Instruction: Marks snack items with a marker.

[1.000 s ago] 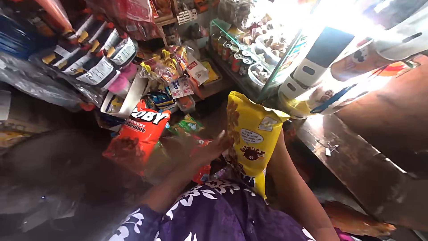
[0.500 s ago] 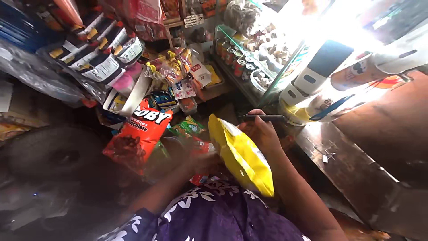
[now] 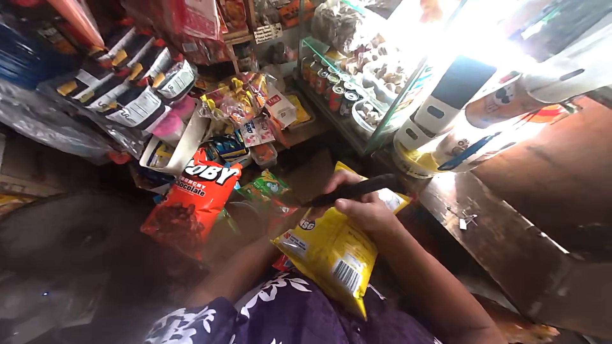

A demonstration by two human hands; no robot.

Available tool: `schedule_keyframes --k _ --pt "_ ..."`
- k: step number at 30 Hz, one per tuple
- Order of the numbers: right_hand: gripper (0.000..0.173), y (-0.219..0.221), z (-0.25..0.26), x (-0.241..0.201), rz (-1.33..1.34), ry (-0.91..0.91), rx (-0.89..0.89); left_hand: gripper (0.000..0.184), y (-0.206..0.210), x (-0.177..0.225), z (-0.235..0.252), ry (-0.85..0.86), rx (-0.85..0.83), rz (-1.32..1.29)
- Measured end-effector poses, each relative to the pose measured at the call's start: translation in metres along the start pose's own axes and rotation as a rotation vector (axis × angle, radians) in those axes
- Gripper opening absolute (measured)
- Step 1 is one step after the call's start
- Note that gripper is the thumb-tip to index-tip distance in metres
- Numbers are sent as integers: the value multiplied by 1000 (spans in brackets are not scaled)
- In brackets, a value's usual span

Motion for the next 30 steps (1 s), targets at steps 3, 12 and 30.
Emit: schedule_keyframes --k 3,12,30 --pt "19 -21 -30 -49 -53 -190 286 35 15 34 -24 -539 99 -164" --pt "21 -54 -105 -35 -50 -288 785 3 -18 5 -18 -23 144 -834" --pt "18 -26 -60 -39 -412 -371 805 31 -4 20 -39 -14 -199 -658"
Point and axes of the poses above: each hand's wrist, its own z-axis towards the middle knuckle, its own y-axis out of the palm, x = y × z, the point moved 8 cm from there along z, towards the middle knuckle, and after that the axes turned 5 degrees about y, right-handed, at the moved point
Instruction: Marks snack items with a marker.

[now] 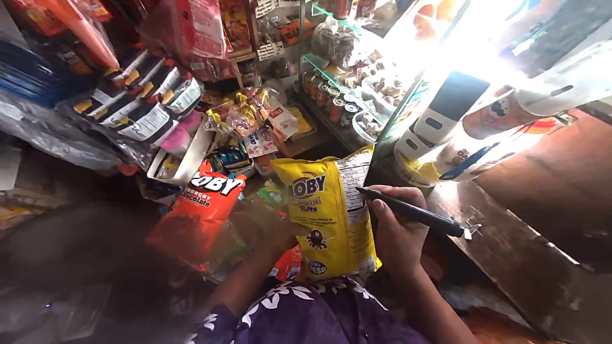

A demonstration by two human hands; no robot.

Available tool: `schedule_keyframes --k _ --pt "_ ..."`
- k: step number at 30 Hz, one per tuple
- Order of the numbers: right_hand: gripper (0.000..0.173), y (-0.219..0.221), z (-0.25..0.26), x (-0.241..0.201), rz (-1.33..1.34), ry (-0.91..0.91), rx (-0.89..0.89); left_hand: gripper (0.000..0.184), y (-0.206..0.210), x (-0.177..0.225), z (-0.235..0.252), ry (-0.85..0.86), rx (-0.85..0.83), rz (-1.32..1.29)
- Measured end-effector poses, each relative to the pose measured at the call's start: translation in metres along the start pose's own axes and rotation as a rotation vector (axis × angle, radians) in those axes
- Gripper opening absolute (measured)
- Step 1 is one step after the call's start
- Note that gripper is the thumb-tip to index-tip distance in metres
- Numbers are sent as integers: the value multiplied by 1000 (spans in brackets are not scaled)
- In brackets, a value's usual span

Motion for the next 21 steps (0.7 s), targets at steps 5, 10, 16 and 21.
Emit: schedule_keyframes --k 5,10,16,21 --pt "18 1 -1 0 -33 12 14 32 2 -1 -1 -11 -43 -18" --pt "19 2 -7 -1 -72 12 -20 34 2 -4 -2 5 -73 -30" --pt "18 -3 -8 -3 -96 -2 9 33 5 -3 -4 -26 -38 -18" --pt "16 -5 -11 -2 -104 8 -16 34 10 -2 -2 33 -164 -54"
Point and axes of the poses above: each hand's wrist, its own z-axis towards the middle knuckle, its own y-axis out of the palm, x = y × z, the point moved 8 cm from there along z, towards the middle knuckle, and after that the axes turned 5 degrees about y, right-handed, at the moved point
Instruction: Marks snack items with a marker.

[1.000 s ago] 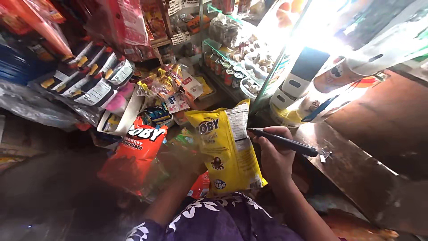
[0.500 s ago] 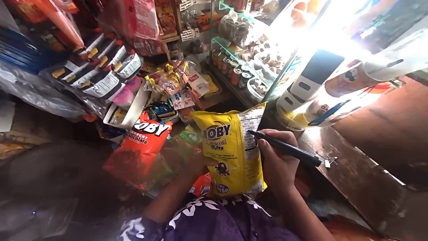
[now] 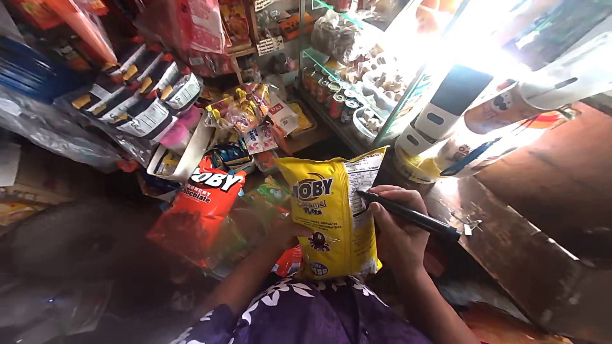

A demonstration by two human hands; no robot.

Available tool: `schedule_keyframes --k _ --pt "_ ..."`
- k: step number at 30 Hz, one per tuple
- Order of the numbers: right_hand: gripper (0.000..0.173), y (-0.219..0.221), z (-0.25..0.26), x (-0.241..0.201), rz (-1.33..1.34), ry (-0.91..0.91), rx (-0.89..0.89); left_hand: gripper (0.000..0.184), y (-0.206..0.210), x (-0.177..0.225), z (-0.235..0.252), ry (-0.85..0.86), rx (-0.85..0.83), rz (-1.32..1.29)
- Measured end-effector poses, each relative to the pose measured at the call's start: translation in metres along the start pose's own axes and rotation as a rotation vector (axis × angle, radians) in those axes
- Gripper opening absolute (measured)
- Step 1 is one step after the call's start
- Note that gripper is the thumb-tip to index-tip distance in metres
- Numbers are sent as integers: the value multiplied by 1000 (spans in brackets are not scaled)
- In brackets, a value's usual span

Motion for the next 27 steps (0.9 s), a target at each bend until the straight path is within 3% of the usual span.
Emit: schedule_keyframes --k 27 --pt "15 2 -3 3 12 -19 -45 33 -9 -3 -2 -75 136 19"
Point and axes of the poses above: each hand's wrist, its own z-axis towards the middle knuckle, its own y-axis out of the palm, x = y × z, the point moved 8 cm from there along z, towards the middle knuckle, and after that the axes turned 5 degrees about y, right-handed, at the moved point
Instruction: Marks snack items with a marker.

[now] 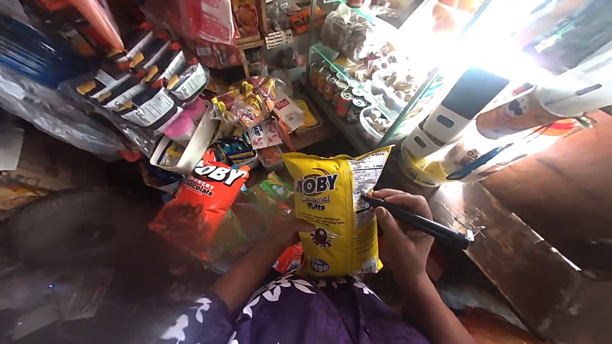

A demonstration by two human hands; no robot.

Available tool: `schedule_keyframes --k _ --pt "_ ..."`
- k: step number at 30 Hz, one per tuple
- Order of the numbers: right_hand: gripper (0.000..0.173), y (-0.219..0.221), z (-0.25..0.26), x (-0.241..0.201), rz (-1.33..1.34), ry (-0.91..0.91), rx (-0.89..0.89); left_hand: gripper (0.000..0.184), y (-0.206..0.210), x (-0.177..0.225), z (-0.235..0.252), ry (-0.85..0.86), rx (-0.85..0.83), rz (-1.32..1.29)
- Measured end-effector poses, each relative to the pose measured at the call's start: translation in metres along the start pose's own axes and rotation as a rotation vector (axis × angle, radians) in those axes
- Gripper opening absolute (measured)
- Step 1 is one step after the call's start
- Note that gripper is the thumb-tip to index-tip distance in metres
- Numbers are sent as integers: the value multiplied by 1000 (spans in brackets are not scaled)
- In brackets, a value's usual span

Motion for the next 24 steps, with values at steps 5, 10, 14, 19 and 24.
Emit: schedule_keyframes --k 5,10,14,19,24 --pt "14 1 0 -2 39 -11 -4 32 -1 -2 2 50 -102 -39" --pt "15 8 -2 -13 73 -84 -24 29 2 8 0 74 -127 -78" --pt "17 18 -4 -18 87 -120 -95 38 -3 13 -3 169 -224 -133" --pt "14 19 -7 -14 106 -101 -108 53 -14 7 -5 151 -196 -40" --pt "14 25 -18 -16 143 -92 -152 57 -30 5 4 43 40 138"
Point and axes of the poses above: each hand's wrist, its own z-axis towards the middle knuckle, its own y-axis out of the palm, x = y × z, the point moved 8 cm from there along z, towards the middle knuckle, and after that the axes turned 5 degrees about y, right-handed, at the moved point
